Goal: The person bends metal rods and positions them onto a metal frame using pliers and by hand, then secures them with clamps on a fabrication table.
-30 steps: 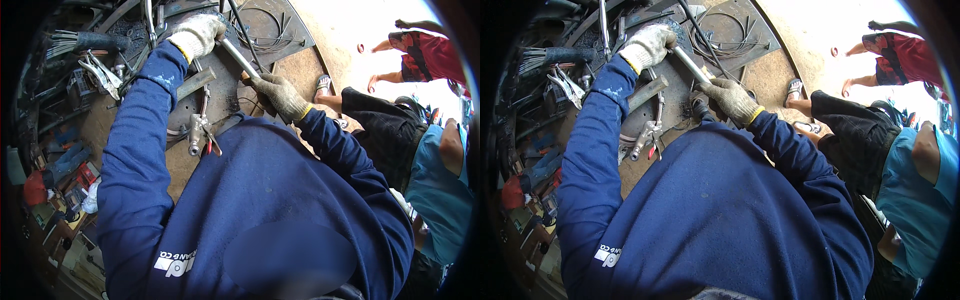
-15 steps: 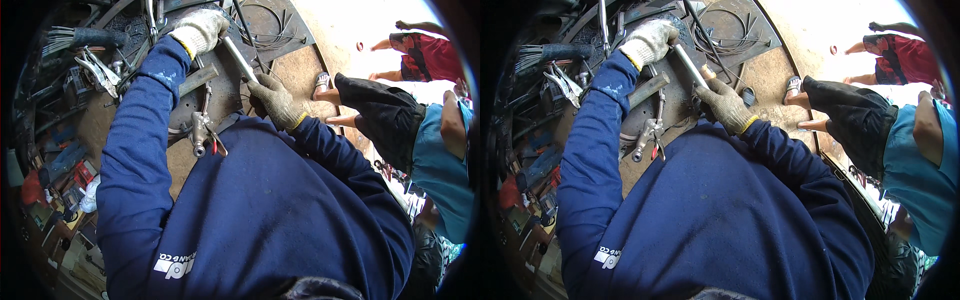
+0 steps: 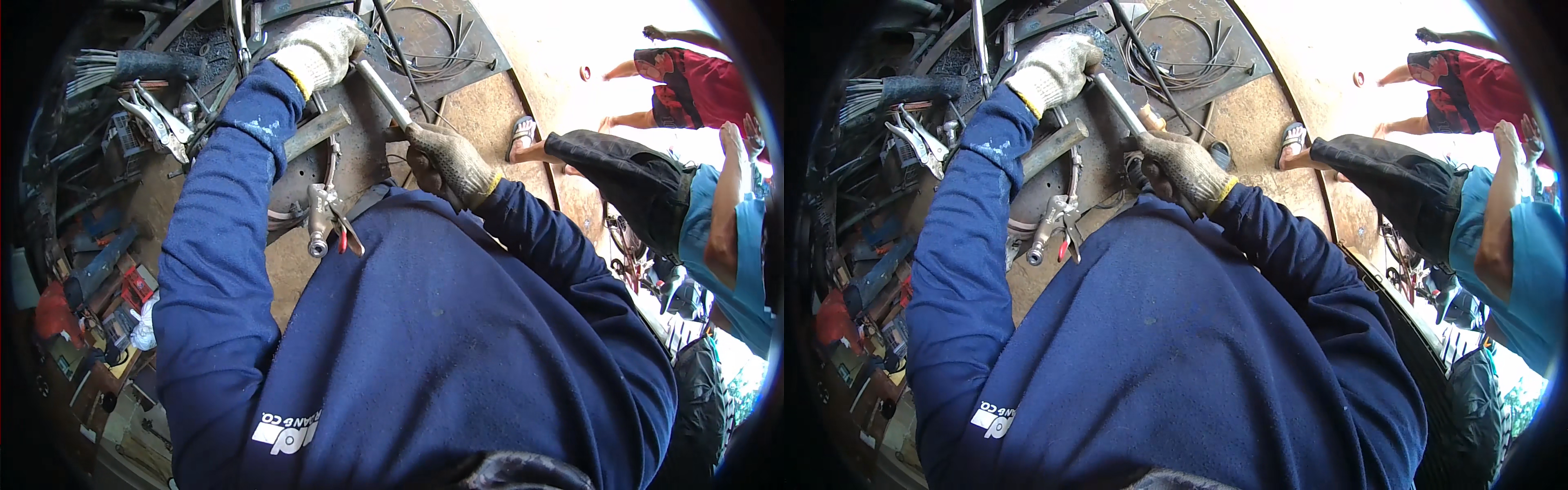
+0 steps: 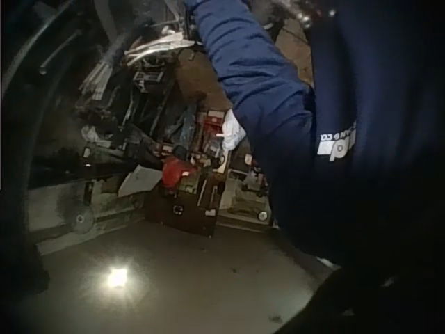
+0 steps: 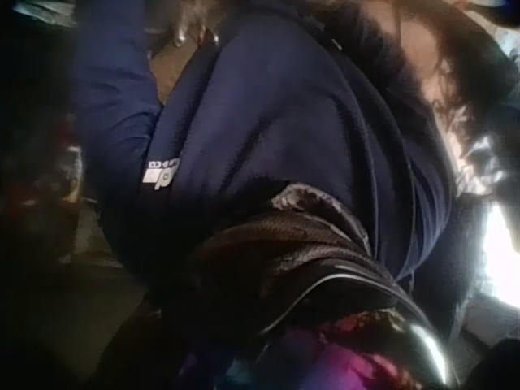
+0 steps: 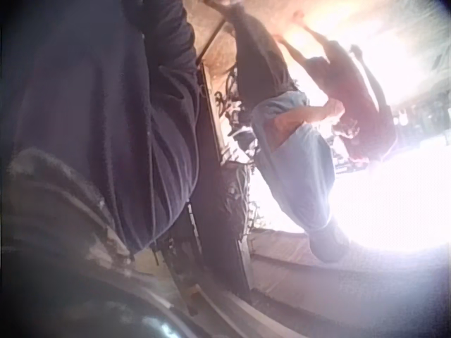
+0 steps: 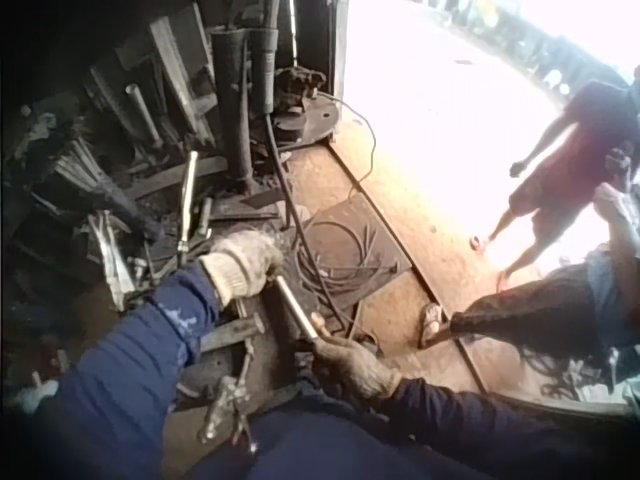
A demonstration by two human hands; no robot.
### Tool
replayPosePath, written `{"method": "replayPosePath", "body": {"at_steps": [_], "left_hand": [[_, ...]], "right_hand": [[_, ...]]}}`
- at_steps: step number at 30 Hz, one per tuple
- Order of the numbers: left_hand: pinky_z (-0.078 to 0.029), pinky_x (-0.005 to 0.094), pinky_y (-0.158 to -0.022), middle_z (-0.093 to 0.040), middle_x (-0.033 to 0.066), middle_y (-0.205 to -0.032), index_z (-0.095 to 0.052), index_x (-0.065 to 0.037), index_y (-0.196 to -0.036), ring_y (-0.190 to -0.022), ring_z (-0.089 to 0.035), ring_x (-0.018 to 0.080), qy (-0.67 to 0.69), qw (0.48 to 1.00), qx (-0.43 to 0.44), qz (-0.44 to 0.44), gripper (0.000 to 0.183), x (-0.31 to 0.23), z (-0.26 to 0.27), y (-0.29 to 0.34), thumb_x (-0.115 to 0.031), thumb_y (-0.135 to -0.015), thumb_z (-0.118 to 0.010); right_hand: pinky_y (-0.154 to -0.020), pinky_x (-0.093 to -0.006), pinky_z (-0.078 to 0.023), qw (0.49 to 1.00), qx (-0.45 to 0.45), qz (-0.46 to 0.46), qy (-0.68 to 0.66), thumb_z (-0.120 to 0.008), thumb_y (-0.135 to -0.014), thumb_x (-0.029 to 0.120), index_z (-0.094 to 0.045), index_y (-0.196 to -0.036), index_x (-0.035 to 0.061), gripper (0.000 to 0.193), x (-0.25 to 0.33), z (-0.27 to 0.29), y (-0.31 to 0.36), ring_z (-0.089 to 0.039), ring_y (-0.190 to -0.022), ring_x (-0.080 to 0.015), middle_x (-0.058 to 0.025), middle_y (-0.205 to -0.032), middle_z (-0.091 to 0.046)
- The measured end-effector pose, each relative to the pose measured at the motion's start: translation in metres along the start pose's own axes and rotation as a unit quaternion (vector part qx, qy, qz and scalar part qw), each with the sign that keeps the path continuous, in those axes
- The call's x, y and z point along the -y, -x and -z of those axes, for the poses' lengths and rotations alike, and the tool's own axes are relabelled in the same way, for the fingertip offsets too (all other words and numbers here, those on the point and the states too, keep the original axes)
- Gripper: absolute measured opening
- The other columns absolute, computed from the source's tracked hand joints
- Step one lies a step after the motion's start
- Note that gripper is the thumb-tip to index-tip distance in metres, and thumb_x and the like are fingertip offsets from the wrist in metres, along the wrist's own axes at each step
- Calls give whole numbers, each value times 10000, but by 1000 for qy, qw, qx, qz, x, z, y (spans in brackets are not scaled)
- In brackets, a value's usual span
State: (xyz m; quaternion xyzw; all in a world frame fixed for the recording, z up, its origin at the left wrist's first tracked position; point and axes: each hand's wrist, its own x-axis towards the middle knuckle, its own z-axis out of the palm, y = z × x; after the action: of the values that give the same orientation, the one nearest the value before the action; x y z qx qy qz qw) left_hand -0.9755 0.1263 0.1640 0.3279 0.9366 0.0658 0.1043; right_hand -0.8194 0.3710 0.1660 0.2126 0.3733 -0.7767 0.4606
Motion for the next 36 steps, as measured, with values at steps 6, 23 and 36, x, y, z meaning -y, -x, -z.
{"method": "replayPosePath", "body": {"at_steps": [6, 23, 36], "left_hand": [[-532, 452, -801, -668, 135, -915, -696, -88, -851, -933, -664, 373, 17, 1000, 9, 16, 139, 1, 0, 0, -4, -742, -709], [-533, 452, -795, -666, 143, -907, -689, -88, -842, -934, -664, 376, 16, 1000, 20, 10, 122, 2, 0, -3, -6, -752, -693], [-546, 434, -817, -676, 131, -950, -696, -93, -852, -962, -673, 358, -17, 998, 50, 39, 162, -5, 6, -5, 19, -736, -704]], "right_hand": [[-409, -229, -354, 886, -146, 141, 416, -570, -1075, 329, -632, -1328, 20, 405, -11, -1, -12, -442, -469, -48, 52, -663, -495], [-408, -252, -369, 968, -62, 44, 238, -551, -1079, 351, -623, -1335, 38, 410, 10, -4, 2, -437, -454, -71, 40, -671, -497], [-470, -270, -465, 938, -128, 60, 315, -607, -1026, 385, -677, -1169, -8, 425, -3, -8, -5, -588, -539, -97, -22, -715, -628]]}}
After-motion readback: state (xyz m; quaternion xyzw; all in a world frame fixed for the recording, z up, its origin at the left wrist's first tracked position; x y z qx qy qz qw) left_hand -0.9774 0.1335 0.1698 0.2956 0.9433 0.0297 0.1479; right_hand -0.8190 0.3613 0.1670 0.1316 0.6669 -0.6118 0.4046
